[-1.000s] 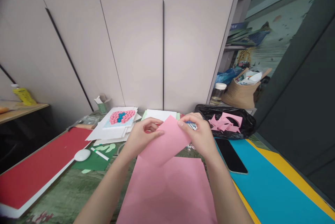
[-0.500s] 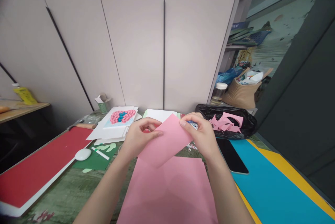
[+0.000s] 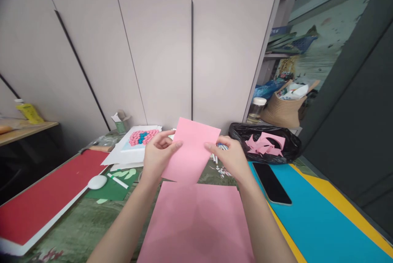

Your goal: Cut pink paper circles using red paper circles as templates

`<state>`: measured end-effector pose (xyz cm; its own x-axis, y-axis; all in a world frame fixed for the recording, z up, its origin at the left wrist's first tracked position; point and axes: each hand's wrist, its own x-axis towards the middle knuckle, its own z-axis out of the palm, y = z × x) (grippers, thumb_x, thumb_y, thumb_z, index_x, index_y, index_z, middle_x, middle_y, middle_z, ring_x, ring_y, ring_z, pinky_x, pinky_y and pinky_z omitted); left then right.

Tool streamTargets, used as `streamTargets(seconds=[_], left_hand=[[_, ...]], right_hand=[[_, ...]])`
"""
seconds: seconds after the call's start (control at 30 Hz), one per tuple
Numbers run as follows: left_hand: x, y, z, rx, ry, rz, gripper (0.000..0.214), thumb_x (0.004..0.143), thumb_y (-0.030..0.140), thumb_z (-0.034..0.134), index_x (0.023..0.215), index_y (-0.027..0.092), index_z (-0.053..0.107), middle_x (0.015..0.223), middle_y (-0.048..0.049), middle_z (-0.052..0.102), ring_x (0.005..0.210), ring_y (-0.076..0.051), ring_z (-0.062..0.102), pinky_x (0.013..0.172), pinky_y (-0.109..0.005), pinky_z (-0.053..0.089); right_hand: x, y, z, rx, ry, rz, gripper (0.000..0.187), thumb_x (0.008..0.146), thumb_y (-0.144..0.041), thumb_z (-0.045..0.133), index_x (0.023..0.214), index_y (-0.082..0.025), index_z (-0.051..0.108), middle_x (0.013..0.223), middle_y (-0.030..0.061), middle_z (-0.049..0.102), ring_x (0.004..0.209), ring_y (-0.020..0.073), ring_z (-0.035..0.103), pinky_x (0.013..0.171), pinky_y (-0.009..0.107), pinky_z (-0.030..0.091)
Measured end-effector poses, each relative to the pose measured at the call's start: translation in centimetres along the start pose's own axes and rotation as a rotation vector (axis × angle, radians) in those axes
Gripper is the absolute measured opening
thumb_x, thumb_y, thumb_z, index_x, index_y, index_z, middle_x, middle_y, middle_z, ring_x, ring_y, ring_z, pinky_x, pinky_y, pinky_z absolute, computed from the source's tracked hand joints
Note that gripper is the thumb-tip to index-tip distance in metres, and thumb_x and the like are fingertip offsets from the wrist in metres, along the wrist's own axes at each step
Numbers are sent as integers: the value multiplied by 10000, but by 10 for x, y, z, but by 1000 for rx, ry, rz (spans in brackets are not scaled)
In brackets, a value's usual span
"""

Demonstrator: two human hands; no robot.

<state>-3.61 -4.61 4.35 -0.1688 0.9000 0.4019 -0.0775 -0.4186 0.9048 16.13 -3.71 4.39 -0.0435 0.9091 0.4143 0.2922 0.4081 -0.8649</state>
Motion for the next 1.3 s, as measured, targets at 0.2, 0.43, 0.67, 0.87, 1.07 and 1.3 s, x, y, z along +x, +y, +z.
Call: streamTargets(seconds=[0.2,0.43,0.67,0.87,1.07,1.3], left_hand=[[-1,-4,2,-76,-9,-42,390,597,297,735,948,178,614,584,52,529,560,-78,505,570,-201,413],[-1,-5,3,-130,-27,-80,402,581,301,743,944,176,621,585,50,534,554,-85,520,562,-209,423],[0,-5,2,-152,-53,-88,369,600,274,738,941,191,621,598,47,548,575,-87,528,571,-206,431],[0,-3,0,-59,-80,-49,324,620,270,718,926,187,650,587,35,550,583,-95,530,572,-204,424],[0,0,-1,-48,-120,-63,366,623,279,712,972,192,644,582,39,536,566,-95,520,578,-212,426],[0,0,-2,-26,-145,-40,358,651,285,689,995,200,637,568,47,504,543,-84,483,543,-199,393]], right_hand=[[0,2,0,-25,40,22,235,659,-388,678,597,-162,663,725,47,652,708,200,576,662,306,421],[1,8,-6,-1,-25,32,280,680,-405,663,528,-173,628,650,38,624,722,214,582,679,315,436],[2,9,-7,48,-70,61,251,686,-405,663,605,-168,645,611,26,606,700,209,571,673,314,437],[2,4,-5,90,28,26,234,718,-401,622,724,-172,663,741,36,638,737,203,559,694,313,433],[4,9,-5,187,190,-24,260,687,-378,658,547,-185,553,573,-11,484,581,140,458,570,264,381],[4,8,-2,352,155,-55,301,723,-312,641,511,-183,470,572,-31,401,573,118,402,590,255,352]])
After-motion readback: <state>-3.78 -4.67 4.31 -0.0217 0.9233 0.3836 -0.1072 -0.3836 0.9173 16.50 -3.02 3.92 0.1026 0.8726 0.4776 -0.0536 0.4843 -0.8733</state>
